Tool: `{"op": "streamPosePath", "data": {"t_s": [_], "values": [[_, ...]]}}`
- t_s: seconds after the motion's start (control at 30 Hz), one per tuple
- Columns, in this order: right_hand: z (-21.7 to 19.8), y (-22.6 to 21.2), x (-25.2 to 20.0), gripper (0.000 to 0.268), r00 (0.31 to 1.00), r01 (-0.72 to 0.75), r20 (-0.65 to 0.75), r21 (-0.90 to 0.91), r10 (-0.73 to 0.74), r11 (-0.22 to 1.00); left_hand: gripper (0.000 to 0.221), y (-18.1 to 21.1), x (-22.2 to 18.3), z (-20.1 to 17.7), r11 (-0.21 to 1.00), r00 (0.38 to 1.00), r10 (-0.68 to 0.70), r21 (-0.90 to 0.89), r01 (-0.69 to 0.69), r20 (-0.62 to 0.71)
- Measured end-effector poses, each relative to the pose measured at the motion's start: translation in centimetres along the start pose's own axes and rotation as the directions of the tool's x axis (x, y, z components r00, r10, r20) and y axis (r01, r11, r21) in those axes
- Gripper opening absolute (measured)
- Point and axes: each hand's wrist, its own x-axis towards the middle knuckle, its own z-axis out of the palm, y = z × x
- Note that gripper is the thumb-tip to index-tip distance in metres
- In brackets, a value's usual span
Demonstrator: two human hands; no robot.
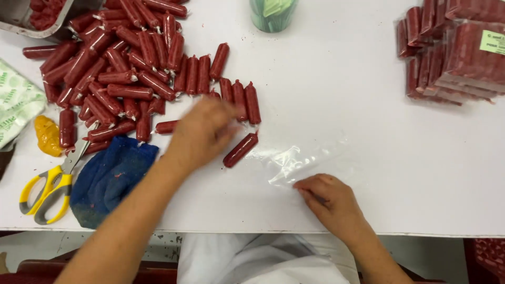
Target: The person packages small red sausages into plastic bags by hand and applies labels to the bags.
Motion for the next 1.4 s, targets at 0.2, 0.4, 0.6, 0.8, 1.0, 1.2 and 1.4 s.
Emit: {"op": "streamPosePath", "data": {"t_s": [0.2,0.4,0.6,0.8,1.0,1.2,1.4], "values": [[-7.5,-2.7,-1.9,0.012,0.907,0.157,-0.31,-0.383,-0.286,0.91,0.051,6.1,-6.8,6.3,0.997,0.999,-0.025,0.07,0.027,-0.028],[-6.9,1.4,-3.5,0.063,0.979,0.196,0.104,-0.715,-0.174,0.671,0.035,6.6,-5.4,7.1,0.994,0.995,-0.101,-0.036,0.1,-0.013],[-1.4,2.1,-4.6,0.038,0.996,-0.089,-0.053,-0.595,0.072,0.799,0.046,1.4,4.4,7.7,0.874,0.871,-0.426,0.139,0.466,-0.244],[-1.2,2.5,-4.8,0.031,0.976,-0.217,-0.139,-0.588,0.167,0.779,0.043,5.2,4.6,10.5,0.837,0.939,-0.337,0.437,0.33,-0.063],[-1.8,1.2,-4.4,0.036,0.978,-0.208,-0.108,-0.579,0.178,0.789,0.045,5.9,-4.3,7.9,0.956,0.95,-0.275,0.062,0.286,-0.147],[-1.4,-0.6,-4.2,0.019,0.988,-0.142,-0.146,-0.67,0.058,0.729,0.032,4.1,-8.2,3.5,0.902,0.81,-0.43,-0.158,0.401,-0.399],[-1.4,0.1,-5.2,0.029,0.993,-0.101,-0.11,-0.624,0.041,0.775,0.058,7.3,-8.2,3.8,0.91,0.915,-0.4,-0.137,0.391,-0.049]]}}
